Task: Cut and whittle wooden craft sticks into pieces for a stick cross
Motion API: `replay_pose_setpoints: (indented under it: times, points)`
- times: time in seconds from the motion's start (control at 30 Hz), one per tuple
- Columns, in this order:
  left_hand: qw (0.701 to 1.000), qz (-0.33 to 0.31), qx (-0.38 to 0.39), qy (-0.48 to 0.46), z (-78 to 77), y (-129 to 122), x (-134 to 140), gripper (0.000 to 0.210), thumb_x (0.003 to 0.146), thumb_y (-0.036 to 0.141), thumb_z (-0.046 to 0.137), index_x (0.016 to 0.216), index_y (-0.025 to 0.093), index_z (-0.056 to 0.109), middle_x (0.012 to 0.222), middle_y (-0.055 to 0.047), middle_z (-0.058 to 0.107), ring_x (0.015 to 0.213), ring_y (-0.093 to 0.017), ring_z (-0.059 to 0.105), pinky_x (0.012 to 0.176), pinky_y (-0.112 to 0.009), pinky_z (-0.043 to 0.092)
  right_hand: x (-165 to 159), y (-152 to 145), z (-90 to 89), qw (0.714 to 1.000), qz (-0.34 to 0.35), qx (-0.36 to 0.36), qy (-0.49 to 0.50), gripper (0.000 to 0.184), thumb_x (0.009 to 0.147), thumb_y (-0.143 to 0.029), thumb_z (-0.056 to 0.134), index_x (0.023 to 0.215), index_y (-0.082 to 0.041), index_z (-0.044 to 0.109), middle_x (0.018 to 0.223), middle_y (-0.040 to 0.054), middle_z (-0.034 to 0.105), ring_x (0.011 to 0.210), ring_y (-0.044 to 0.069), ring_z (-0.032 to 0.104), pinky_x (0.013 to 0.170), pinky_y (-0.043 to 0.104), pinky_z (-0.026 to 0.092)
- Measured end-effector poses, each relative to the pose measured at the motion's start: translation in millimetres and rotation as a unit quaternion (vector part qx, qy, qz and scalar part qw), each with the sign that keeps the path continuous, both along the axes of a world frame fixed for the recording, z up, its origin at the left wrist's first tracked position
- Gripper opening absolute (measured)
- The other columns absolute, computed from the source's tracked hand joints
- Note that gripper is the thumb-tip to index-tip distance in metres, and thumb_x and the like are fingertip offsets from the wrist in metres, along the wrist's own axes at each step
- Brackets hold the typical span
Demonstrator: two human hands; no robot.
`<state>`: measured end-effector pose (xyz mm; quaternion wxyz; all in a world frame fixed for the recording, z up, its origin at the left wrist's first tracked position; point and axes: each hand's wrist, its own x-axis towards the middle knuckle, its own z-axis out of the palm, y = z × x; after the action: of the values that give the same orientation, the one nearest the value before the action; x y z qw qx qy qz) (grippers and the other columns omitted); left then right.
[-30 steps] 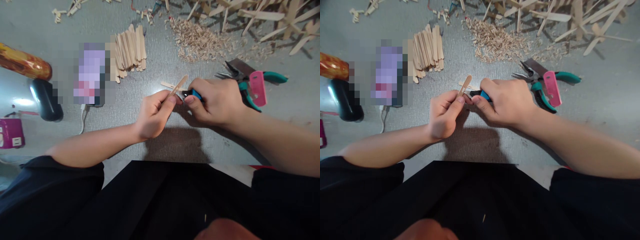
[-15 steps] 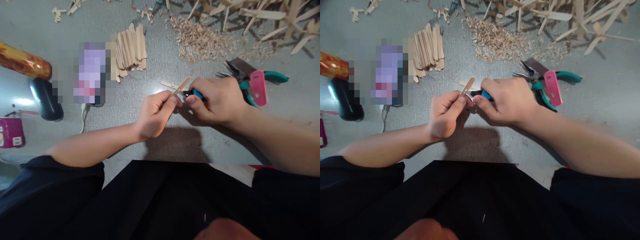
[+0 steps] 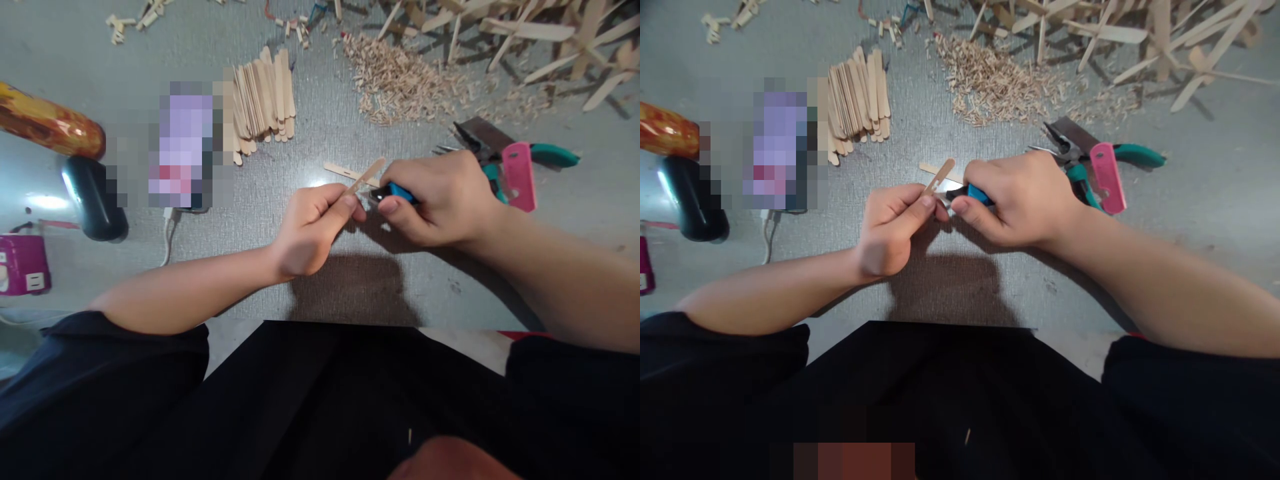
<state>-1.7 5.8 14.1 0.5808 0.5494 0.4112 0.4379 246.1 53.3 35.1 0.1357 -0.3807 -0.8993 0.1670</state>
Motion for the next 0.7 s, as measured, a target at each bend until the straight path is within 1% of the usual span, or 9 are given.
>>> replay_pose_setpoints:
  times: [0.07, 0.13, 0.27, 0.37, 0.43, 0.47, 0.57, 0.63, 0.7]
  points:
    - [1.0, -0.006, -0.022, -0.01, 0.6, 3.3, 0.3, 0.054, 0.111, 0.067, 0.077, 0.079, 0.023, 0.078, 0.06, 0.002, 0.049, 0.054, -0.013, 0.037, 0.053, -0.037, 0.028, 0.1, -3.0, 0.3, 1.0, 0.013, -0.024, -0.007, 0.07, 0.116, -0.082, 0.028, 0.094, -0.028, 0.068, 0.076, 0.0074, 0.068, 0.067, 0.028, 0.059, 0.065, 0.042, 0.028]
    - [0.999, -0.009, -0.034, -0.009, 0.9, 5.8, 1.2, 0.055, 0.109, 0.069, 0.078, 0.079, 0.023, 0.076, 0.059, 0.003, 0.046, 0.054, -0.013, 0.036, 0.053, -0.037, 0.027, -0.7, -5.6, -0.4, 0.999, 0.008, -0.047, -0.015, 0.07, 0.115, -0.084, 0.03, 0.098, -0.029, 0.07, 0.08, 0.0096, 0.07, 0.071, 0.03, 0.062, 0.067, 0.044, 0.029]
    - [0.999, 0.011, -0.021, -0.034, -2.5, 7.9, 3.9, 0.057, 0.108, 0.072, 0.08, 0.078, 0.024, 0.075, 0.065, 0.001, 0.053, 0.059, -0.013, 0.042, 0.057, -0.037, 0.032, -7.4, -9.2, 5.5, 0.997, -0.059, -0.058, -0.005, 0.068, 0.111, -0.088, 0.042, 0.117, -0.028, 0.072, 0.087, 0.0102, 0.072, 0.075, 0.033, 0.067, 0.069, 0.043, 0.033]
    - [0.999, 0.01, -0.018, -0.046, -6.9, 7.9, 3.7, 0.055, 0.107, 0.075, 0.079, 0.083, 0.025, 0.078, 0.06, 0.003, 0.047, 0.055, -0.013, 0.037, 0.052, -0.036, 0.028, -14.5, -13.6, 20.9, 0.988, -0.117, -0.094, 0.023, 0.051, 0.116, -0.074, 0.051, 0.127, -0.028, 0.07, 0.086, 0.0064, 0.071, 0.075, 0.032, 0.069, 0.072, 0.042, 0.041]
    - [0.999, 0.009, -0.026, -0.043, -8.2, 6.9, 2.5, 0.054, 0.107, 0.076, 0.078, 0.087, 0.026, 0.078, 0.057, 0.004, 0.04, 0.052, -0.013, 0.032, 0.049, -0.036, 0.025, -18.2, -16.5, 31.1, 0.978, -0.121, -0.167, 0.044, 0.037, 0.119, -0.061, 0.056, 0.115, -0.028, 0.07, 0.081, 0.0041, 0.071, 0.071, 0.03, 0.068, 0.071, 0.041, 0.043]
    - [0.999, 0.008, -0.03, -0.04, -8.1, 6.2, 1.9, 0.054, 0.109, 0.075, 0.076, 0.088, 0.026, 0.078, 0.057, 0.005, 0.039, 0.051, -0.013, 0.031, 0.049, -0.036, 0.025, -19.4, -17.4, 34.8, 0.971, -0.116, -0.202, 0.056, 0.035, 0.119, -0.056, 0.057, 0.104, -0.028, 0.069, 0.076, 0.0029, 0.069, 0.067, 0.028, 0.065, 0.068, 0.04, 0.042]
    - [1.0, 0.013, -0.014, -0.019, -6.2, 3.7, 1.1, 0.052, 0.114, 0.071, 0.071, 0.091, 0.026, 0.079, 0.059, 0.005, 0.04, 0.052, -0.013, 0.036, 0.05, -0.035, 0.03, -22.2, -18.8, 38.0, 0.945, -0.102, -0.294, 0.105, 0.046, 0.118, -0.05, 0.061, 0.078, -0.027, 0.057, 0.063, -0.0004, 0.061, 0.058, 0.021, 0.056, 0.059, 0.037, 0.037]
    - [1.0, 0.022, 0.011, 0.006, -5.2, 2.9, 1.7, 0.05, 0.116, 0.068, 0.069, 0.091, 0.026, 0.079, 0.061, 0.003, 0.046, 0.058, -0.015, 0.047, 0.055, -0.035, 0.038, -23.9, -19.8, 35.9, 0.917, -0.102, -0.355, 0.148, 0.045, 0.116, -0.046, 0.065, 0.077, -0.027, 0.054, 0.06, -0.0022, 0.06, 0.054, 0.02, 0.055, 0.056, 0.035, 0.038]
    - [0.999, 0.035, 0.031, 0.019, -5.3, 3.0, 3.0, 0.051, 0.116, 0.068, 0.068, 0.089, 0.025, 0.077, 0.065, 0.0, 0.053, 0.07, -0.018, 0.06, 0.063, -0.036, 0.047, -25.5, -21.6, 33.5, 0.885, -0.101, -0.414, 0.188, 0.039, 0.116, -0.043, 0.069, 0.083, -0.028, 0.057, 0.063, -0.003, 0.064, 0.054, 0.019, 0.06, 0.054, 0.034, 0.044]
